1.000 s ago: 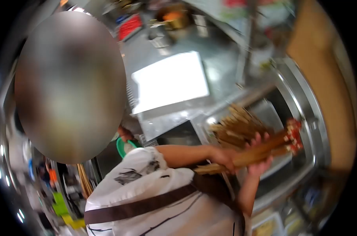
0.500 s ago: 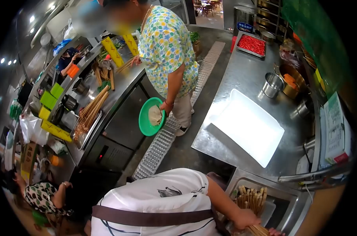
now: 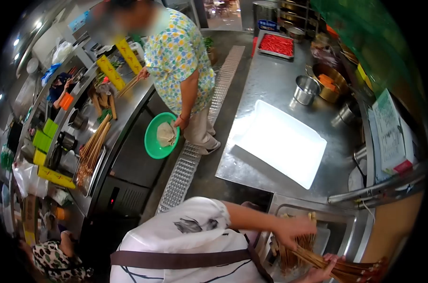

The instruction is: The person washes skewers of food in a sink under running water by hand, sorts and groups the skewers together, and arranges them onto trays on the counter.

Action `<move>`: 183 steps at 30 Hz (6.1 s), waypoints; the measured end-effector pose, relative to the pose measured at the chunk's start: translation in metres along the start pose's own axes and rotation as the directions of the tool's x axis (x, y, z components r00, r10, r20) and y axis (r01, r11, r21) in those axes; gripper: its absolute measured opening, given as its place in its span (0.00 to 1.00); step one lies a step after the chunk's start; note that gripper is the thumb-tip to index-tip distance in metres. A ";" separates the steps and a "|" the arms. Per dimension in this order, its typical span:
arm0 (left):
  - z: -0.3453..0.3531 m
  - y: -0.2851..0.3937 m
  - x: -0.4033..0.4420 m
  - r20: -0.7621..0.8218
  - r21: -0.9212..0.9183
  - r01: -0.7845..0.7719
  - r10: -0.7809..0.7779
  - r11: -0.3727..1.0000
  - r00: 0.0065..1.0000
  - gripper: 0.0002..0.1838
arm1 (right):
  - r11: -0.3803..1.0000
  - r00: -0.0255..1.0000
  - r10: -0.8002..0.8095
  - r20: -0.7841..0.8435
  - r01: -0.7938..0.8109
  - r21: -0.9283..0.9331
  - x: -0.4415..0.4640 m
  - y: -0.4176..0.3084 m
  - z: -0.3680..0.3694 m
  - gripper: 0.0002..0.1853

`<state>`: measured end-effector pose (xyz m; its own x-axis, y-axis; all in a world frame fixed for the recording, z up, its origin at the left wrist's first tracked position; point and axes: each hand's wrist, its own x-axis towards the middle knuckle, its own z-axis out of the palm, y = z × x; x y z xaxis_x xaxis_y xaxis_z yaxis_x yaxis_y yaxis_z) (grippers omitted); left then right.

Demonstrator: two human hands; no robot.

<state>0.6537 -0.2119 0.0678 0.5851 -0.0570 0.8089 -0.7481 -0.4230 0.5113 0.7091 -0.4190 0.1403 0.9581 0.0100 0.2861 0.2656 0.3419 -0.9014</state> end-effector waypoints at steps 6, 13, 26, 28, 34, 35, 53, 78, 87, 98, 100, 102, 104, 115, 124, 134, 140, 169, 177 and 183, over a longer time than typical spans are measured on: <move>-0.103 -0.089 -0.081 0.012 0.741 0.297 -0.454 0.602 0.891 0.27 | 0.988 0.989 -0.059 -0.133 0.039 -0.153 0.013 0.011 -0.020 0.19; -0.117 -0.121 -0.061 -0.008 0.782 0.273 -0.429 0.560 0.903 0.07 | 0.962 0.959 -0.268 -0.091 0.262 -0.076 0.048 0.013 0.033 0.14; -0.108 -0.098 -0.044 -0.098 0.721 0.373 -0.446 0.585 0.890 0.23 | 0.942 0.932 -0.325 -0.160 0.304 -0.143 0.139 0.006 0.038 0.12; -0.113 -0.085 -0.050 -0.104 0.685 0.421 -0.492 0.594 0.864 0.24 | 0.956 0.936 -0.293 -0.195 0.288 -0.058 0.151 0.003 0.038 0.12; -0.121 -0.048 -0.060 -0.149 0.671 0.509 -0.574 0.540 0.805 0.20 | 0.947 0.927 -0.321 -0.193 0.313 -0.073 0.181 0.011 0.020 0.12; -0.120 -0.045 -0.059 -0.161 0.657 0.525 -0.579 0.541 0.799 0.20 | 0.940 0.916 -0.338 -0.215 0.319 -0.119 0.187 0.018 0.016 0.11; -0.057 -0.019 0.024 0.153 0.300 0.464 -0.522 0.833 0.839 0.22 | 0.933 0.960 -0.144 -0.240 0.051 -0.355 0.139 0.089 -0.008 0.08; 0.069 0.049 0.058 0.963 -0.265 0.947 -0.102 -0.183 0.250 0.22 | 0.910 0.907 -0.330 -0.262 0.232 -0.344 0.060 -0.095 -0.118 0.27; 0.070 0.067 0.056 0.975 -0.215 0.974 -0.074 -0.072 0.210 0.22 | 0.773 0.976 0.048 0.210 0.097 -0.627 0.121 -0.165 -0.120 0.23; 0.073 0.053 0.059 0.975 -0.218 0.948 -0.088 -0.234 0.203 0.18 | 0.463 0.773 -0.634 -0.022 0.356 -0.812 0.089 -0.123 -0.152 0.20; 0.075 0.049 0.072 0.977 -0.208 0.913 -0.027 -0.351 0.212 0.16 | 0.584 0.776 -0.591 -0.222 0.221 -0.781 0.042 -0.126 -0.112 0.15; 0.081 0.044 0.083 0.978 -0.200 0.908 -0.012 -0.369 0.211 0.17 | 0.780 0.815 -0.443 -0.374 0.145 -0.608 -0.007 -0.107 -0.067 0.08; 0.092 0.036 0.086 0.973 -0.209 0.872 -0.009 -0.442 0.229 0.16 | 0.865 0.886 -0.284 -0.365 0.072 -0.497 -0.056 -0.068 -0.048 0.05; 0.140 0.042 0.068 0.950 -0.196 0.938 -0.291 -0.286 0.110 0.13 | 0.500 0.976 -0.191 -0.107 0.003 -0.866 -0.122 -0.029 -0.031 0.18; 0.038 0.003 0.068 0.851 0.320 0.452 -0.462 0.833 0.249 0.22 | 0.748 0.944 0.146 -0.297 -0.302 -0.591 -0.141 0.005 -0.055 0.25; -0.199 -0.031 0.058 0.387 0.546 0.633 -0.836 0.548 0.390 0.24 | 0.726 0.772 0.420 -0.477 -0.601 -0.334 -0.162 0.071 -0.112 0.14; -0.286 -0.077 0.021 0.210 0.821 0.383 -0.847 0.424 0.488 0.18 | 0.695 0.704 0.328 -0.630 -0.632 -0.343 -0.191 0.117 -0.129 0.14; 0.143 -0.080 0.064 0.874 0.111 -0.209 0.005 0.972 0.486 0.26 | 0.622 0.148 0.767 -0.624 -0.407 0.669 -0.168 0.141 -0.111 0.07; 0.235 -0.107 0.040 0.889 0.426 -0.366 -0.458 0.828 -0.003 0.28 | 0.483 0.188 0.874 -0.448 -0.433 0.761 -0.152 0.141 -0.116 0.10; 0.238 -0.091 0.041 0.838 0.527 -0.150 -0.541 0.836 -0.070 0.32 | 0.395 0.127 0.902 -0.413 -0.630 0.669 -0.139 0.153 -0.123 0.11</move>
<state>0.8205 -0.3906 -0.0145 0.6265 -0.5251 -0.5761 -0.5484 -0.8221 0.1529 0.6293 -0.4834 -0.0776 0.4051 -0.0786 -0.9109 -0.5697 0.7575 -0.3187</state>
